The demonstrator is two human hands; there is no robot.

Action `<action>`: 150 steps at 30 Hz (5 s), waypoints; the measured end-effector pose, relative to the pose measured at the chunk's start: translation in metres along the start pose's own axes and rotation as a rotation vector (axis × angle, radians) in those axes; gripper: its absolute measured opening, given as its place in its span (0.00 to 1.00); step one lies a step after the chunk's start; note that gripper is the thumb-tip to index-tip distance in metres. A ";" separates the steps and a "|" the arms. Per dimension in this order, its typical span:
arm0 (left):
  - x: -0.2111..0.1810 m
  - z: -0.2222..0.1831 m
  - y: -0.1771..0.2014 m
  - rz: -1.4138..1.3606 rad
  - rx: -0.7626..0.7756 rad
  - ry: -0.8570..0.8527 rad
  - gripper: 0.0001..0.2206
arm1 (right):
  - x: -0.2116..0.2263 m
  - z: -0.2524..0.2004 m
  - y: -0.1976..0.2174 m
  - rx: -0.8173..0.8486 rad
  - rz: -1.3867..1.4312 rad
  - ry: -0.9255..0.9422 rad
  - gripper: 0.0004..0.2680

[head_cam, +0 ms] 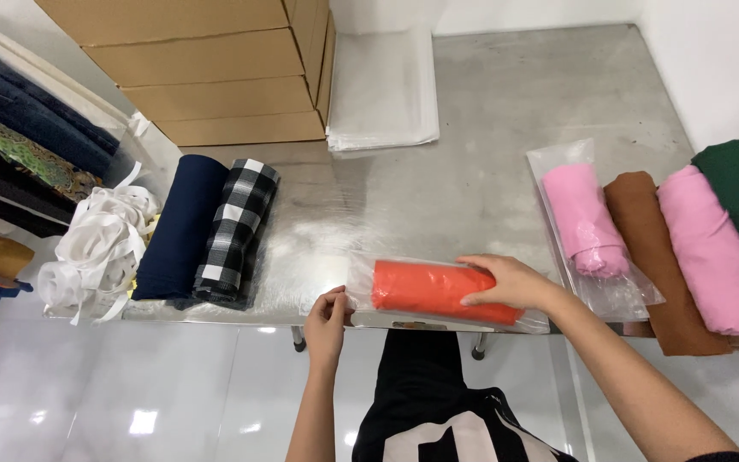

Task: The person folds a checkered cloth and places it on a table. They then pick up a pink cloth, place it in a clear plastic bag, and seal it. They repeat this process with an orange cloth. Finally, they place the packaged cloths into a cardboard box, close the box, and secure it with a white ribbon.

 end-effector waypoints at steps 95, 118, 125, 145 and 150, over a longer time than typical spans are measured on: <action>-0.603 0.223 0.117 0.600 -0.842 -1.897 0.31 | 0.322 0.109 0.262 -0.900 1.022 0.157 0.14; -0.309 -0.065 -0.011 0.651 -0.614 -2.122 0.22 | 0.069 -0.105 0.119 -0.536 1.623 0.594 0.18; -0.185 -0.111 -0.039 0.694 -0.384 -1.961 0.22 | -0.004 -0.109 0.065 -0.454 1.634 0.397 0.19; -0.088 -0.148 -0.031 0.905 0.001 -1.760 0.38 | -0.063 -0.082 -0.044 -0.417 1.565 -0.016 0.26; -0.062 -0.125 -0.033 0.894 0.101 -1.831 0.20 | -0.064 -0.070 -0.061 -0.385 1.550 -0.042 0.28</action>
Point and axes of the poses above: each hand's wrist, its own z-axis towards the middle knuckle, its own y-axis out of the back of the hand, x = y × z, the point moved 3 cm from there along z, towards the middle knuckle, and after that the axes turned 4 degrees about -z, right-handed, at the moved point
